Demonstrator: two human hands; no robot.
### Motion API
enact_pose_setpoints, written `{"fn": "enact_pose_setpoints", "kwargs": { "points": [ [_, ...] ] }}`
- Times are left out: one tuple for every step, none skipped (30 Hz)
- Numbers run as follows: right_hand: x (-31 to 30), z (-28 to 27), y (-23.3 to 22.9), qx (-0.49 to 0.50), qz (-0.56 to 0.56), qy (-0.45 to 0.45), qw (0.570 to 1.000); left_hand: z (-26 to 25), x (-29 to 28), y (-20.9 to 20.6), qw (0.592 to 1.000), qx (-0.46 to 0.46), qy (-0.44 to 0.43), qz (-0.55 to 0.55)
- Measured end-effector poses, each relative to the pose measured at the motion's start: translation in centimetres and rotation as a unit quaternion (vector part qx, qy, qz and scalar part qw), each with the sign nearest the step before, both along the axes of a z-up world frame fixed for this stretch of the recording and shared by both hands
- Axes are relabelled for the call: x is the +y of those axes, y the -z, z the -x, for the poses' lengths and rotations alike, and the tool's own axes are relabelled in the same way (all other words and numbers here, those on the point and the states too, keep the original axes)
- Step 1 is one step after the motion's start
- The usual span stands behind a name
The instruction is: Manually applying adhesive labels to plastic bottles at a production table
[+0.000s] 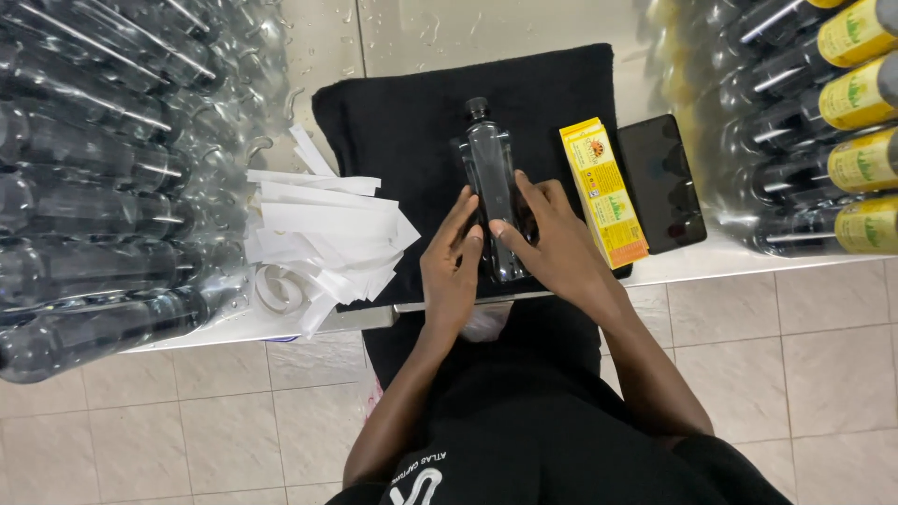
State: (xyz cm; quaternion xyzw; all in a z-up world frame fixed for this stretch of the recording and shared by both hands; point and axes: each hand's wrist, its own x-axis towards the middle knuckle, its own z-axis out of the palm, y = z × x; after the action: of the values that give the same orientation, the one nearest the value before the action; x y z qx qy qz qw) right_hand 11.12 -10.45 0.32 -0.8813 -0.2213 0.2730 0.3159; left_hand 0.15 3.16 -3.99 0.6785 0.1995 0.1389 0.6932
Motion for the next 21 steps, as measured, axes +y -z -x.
{"fn": "enact_pose_setpoints", "kwargs": {
  "points": [
    [-0.4,0.1,0.2,-0.018,-0.017,-0.002,1.0,0.1,0.0,0.0,1.0,-0.005,-0.005,0.006],
    [-0.7,0.2,0.4,-0.037,-0.035,-0.004,0.999,0.1,0.1,0.0,1.0,-0.011,-0.01,0.011],
    [-1.6,0.3,1.7,-0.038,-0.034,-0.001,0.999,0.2,0.1,0.2,1.0,-0.012,-0.007,0.013],
    [-2.4,0.4,3.0,-0.167,-0.048,0.012,0.985,0.3,0.1,0.5,0.999,-0.022,-0.015,0.018],
    [-3.3,0.5,4.2,-0.293,-0.061,0.024,0.954,0.4,0.1,0.7,0.999,-0.032,-0.024,0.023],
    [-4.3,0.3,5.0,-0.294,-0.059,0.027,0.953,0.5,0.2,0.9,0.999,-0.034,-0.021,0.024],
    [-5.4,0.2,5.7,-0.401,-0.017,0.037,0.915,0.6,0.2,1.1,0.999,-0.041,-0.023,0.02],
    [-6.4,0.0,6.4,-0.501,0.024,0.046,0.864,0.7,0.1,1.2,0.998,-0.049,-0.026,0.015],
    [-6.8,0.3,6.5,-0.503,0.027,0.048,0.863,0.7,0.1,1.3,0.998,-0.051,-0.023,0.017],
    [-7.2,0.6,6.7,-0.508,0.065,0.05,0.858,0.8,0.1,1.4,0.998,-0.054,-0.022,0.01],
    [-7.6,0.9,6.8,-0.512,0.102,0.052,0.852,0.8,0.2,1.5,0.998,-0.057,-0.021,0.002],
    [-7.5,1.2,6.7,-0.515,0.103,0.057,0.849,0.6,0.2,1.3,0.998,-0.062,-0.017,0.001],
    [-7.5,1.5,6.6,-0.506,0.13,0.062,0.851,0.5,0.2,1.1,0.998,-0.06,-0.019,-0.008],
    [-7.4,2.1,6.6,-0.492,0.156,0.064,0.854,0.7,0.3,0.9,0.998,-0.054,-0.022,-0.018],
    [-7.8,2.3,7.0,-0.492,0.156,0.067,0.854,0.8,0.2,0.5,0.998,-0.055,-0.02,-0.019],
    [-7.9,2.3,7.5,-0.5,0.145,0.064,0.851,0.8,0.2,0.2,0.997,-0.059,-0.028,-0.029],
    [-8.1,2.3,7.9,-0.508,0.134,0.061,0.849,0.8,0.2,-0.1,0.997,-0.062,-0.036,-0.038],
    [-8.0,2.3,7.8,-0.509,0.13,0.062,0.849,0.8,0.1,-0.4,0.996,-0.064,-0.037,-0.041],
    [-7.9,2.3,7.7,-0.526,0.106,0.066,0.842,0.9,0.1,-0.7,0.993,-0.085,-0.047,-0.073],
    [-7.9,2.3,7.6,-0.541,0.082,0.071,0.834,0.9,0.1,-1.1,0.988,-0.105,-0.055,-0.104],
    [-8.3,1.8,8.2,-0.543,0.08,0.073,0.833,0.8,-0.1,-1.2,0.987,-0.107,-0.054,-0.107]
  ]
}}
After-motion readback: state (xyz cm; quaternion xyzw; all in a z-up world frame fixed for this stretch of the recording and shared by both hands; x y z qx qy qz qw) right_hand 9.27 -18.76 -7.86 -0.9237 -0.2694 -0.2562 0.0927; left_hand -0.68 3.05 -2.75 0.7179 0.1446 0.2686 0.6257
